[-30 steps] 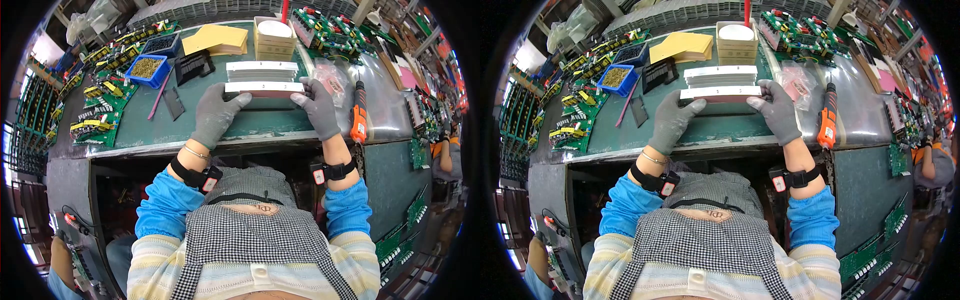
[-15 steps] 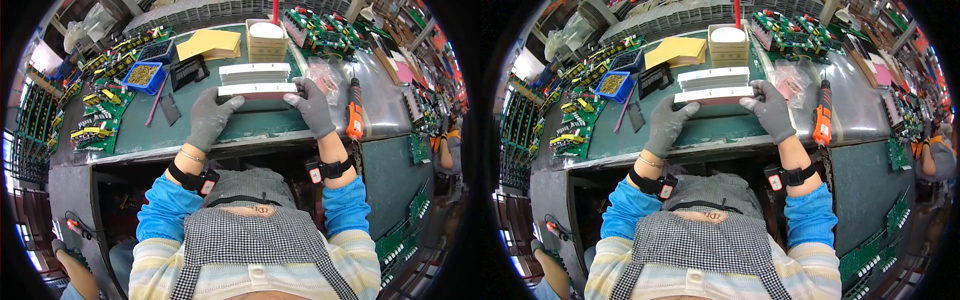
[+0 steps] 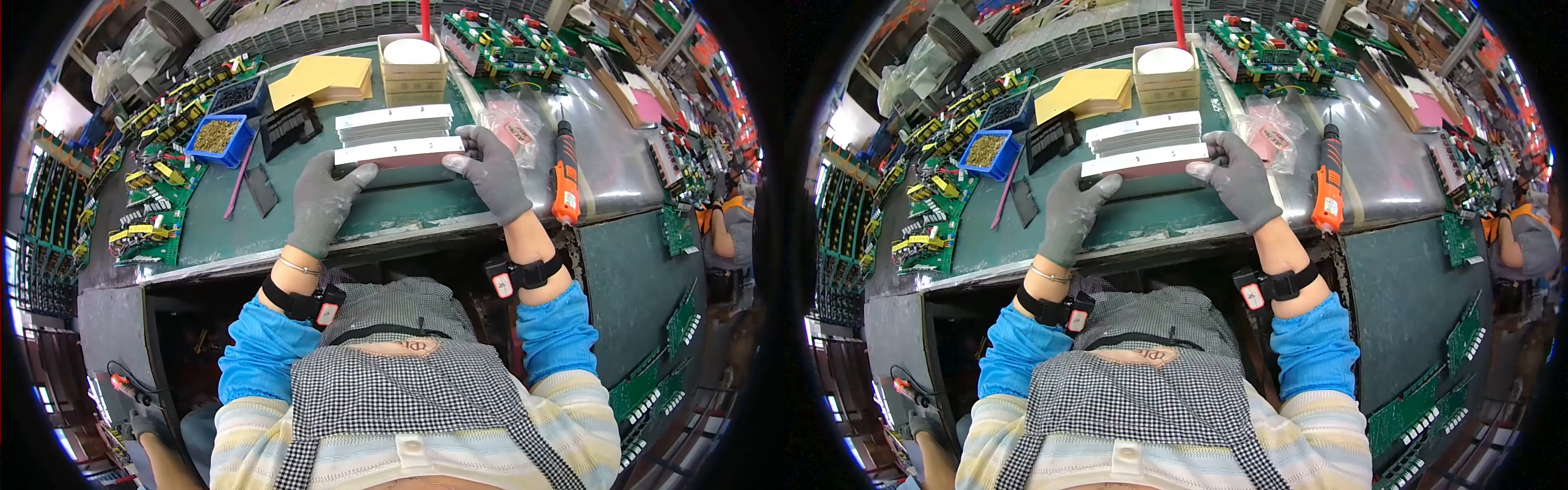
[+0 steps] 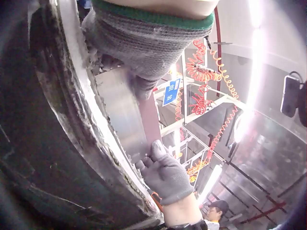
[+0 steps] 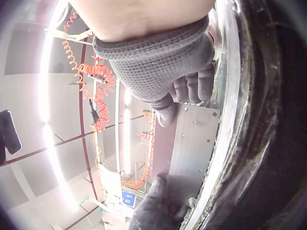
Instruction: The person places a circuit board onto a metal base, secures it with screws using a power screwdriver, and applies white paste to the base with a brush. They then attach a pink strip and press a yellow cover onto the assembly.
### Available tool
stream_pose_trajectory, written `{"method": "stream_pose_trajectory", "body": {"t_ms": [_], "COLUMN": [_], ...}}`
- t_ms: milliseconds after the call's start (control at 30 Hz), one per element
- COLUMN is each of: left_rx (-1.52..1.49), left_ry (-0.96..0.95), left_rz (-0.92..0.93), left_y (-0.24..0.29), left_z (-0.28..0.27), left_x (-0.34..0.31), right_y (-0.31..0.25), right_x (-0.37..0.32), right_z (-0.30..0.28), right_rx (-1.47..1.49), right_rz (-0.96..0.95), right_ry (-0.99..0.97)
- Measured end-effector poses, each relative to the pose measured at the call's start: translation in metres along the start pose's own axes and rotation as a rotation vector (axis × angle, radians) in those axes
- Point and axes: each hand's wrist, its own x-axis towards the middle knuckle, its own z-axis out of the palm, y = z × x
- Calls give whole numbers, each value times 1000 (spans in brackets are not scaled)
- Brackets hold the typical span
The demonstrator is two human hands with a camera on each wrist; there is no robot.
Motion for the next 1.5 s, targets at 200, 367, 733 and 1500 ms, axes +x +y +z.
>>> {"method": "stream_pose_trajectory", "body": {"t_ms": [200,367,733,1500], "left_rx": [34,-67,-58,-157], "left_ry": [11,-6,0,-156], "left_rz": [67,4,20,-9], "left_y": [-11,-3,-9,-22], "left_z": [0,1,2,0], "left_x": [2,0,2,8], "right_y": [0,-5,-6,-3], "right_x": [-4,-9,-6,-18], "right_z": [2,4,0,-6], "right_rx": [-80,-18,25,178], "right_rz": [-102,-9,28,29], "right_ry": [9,15,-18,-177]}}
